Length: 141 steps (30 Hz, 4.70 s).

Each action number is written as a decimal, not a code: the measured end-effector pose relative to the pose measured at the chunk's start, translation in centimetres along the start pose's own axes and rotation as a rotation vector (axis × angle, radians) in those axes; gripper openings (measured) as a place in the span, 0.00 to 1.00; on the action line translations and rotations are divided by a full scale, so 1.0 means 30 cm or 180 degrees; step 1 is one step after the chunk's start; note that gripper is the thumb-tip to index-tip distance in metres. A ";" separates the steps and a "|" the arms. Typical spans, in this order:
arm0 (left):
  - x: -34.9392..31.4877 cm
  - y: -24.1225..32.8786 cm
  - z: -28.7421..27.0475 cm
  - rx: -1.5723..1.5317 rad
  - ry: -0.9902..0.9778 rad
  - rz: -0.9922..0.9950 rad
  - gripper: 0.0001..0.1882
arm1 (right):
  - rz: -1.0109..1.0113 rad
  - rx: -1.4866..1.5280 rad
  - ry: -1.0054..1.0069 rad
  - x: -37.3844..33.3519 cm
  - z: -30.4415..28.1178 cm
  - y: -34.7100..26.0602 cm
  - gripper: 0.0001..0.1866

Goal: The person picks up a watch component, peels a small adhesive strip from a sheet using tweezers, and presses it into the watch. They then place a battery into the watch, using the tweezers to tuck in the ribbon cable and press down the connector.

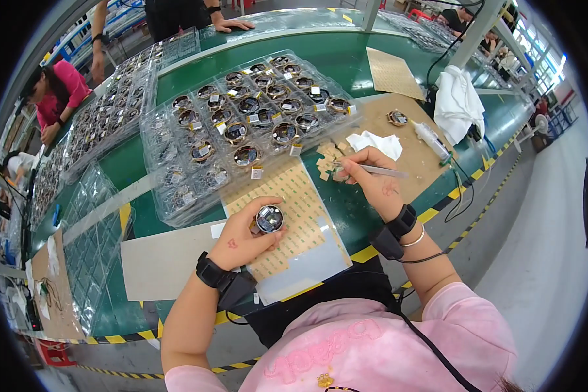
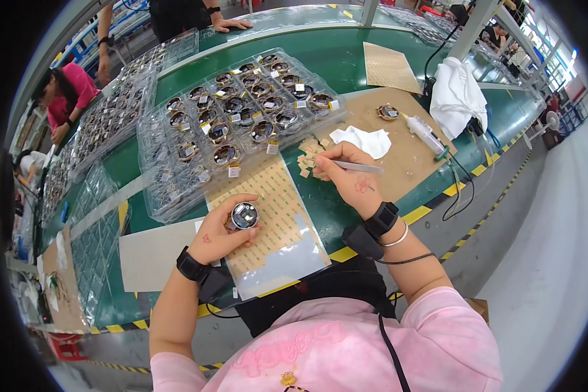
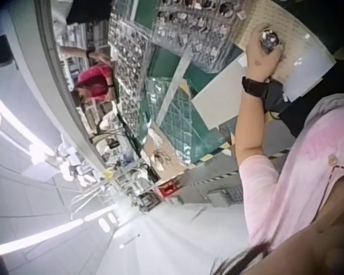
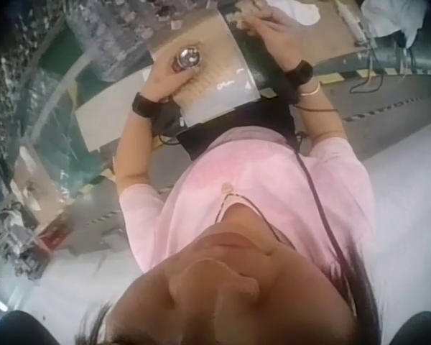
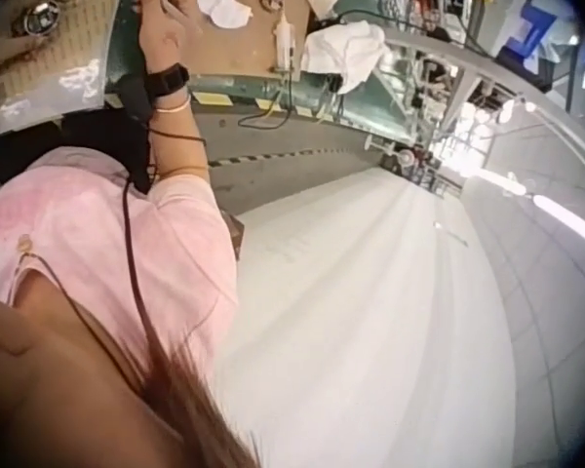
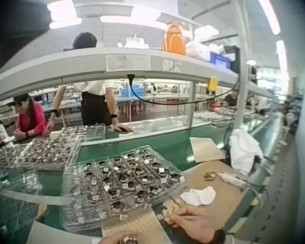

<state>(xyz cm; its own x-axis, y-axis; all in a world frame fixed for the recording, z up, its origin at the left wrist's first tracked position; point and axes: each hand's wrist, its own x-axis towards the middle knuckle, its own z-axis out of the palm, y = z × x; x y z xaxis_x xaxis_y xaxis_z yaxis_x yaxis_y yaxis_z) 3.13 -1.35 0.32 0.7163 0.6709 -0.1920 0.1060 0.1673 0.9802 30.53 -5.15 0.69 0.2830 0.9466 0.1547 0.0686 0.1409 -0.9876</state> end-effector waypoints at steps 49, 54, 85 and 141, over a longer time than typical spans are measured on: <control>0.015 0.016 -0.027 -0.1850 -0.0084 0.0443 0.53 | -0.2441 -0.1958 -0.1703 0.007 0.318 0.005 0.18; 0.009 -0.005 -0.024 -0.1703 0.0013 0.0589 0.54 | -0.2456 -0.2217 -0.1633 -0.019 0.332 -0.007 0.16; 0.025 -0.041 -0.036 -0.0690 0.0742 0.0242 0.14 | -0.0402 -0.0602 -0.1436 0.025 0.300 0.021 0.09; 0.028 -0.038 -0.034 -0.0743 0.1064 0.0325 0.18 | -0.1530 -0.1382 -0.1191 0.033 0.331 0.025 0.16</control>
<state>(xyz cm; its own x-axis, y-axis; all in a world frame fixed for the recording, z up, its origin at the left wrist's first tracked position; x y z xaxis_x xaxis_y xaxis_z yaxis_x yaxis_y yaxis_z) 2.90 -0.24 -1.01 0.4477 0.8836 -0.1374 -0.1405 0.2212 0.9651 21.37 -1.24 -0.15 -0.2126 0.8560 0.4713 0.4962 0.5101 -0.7026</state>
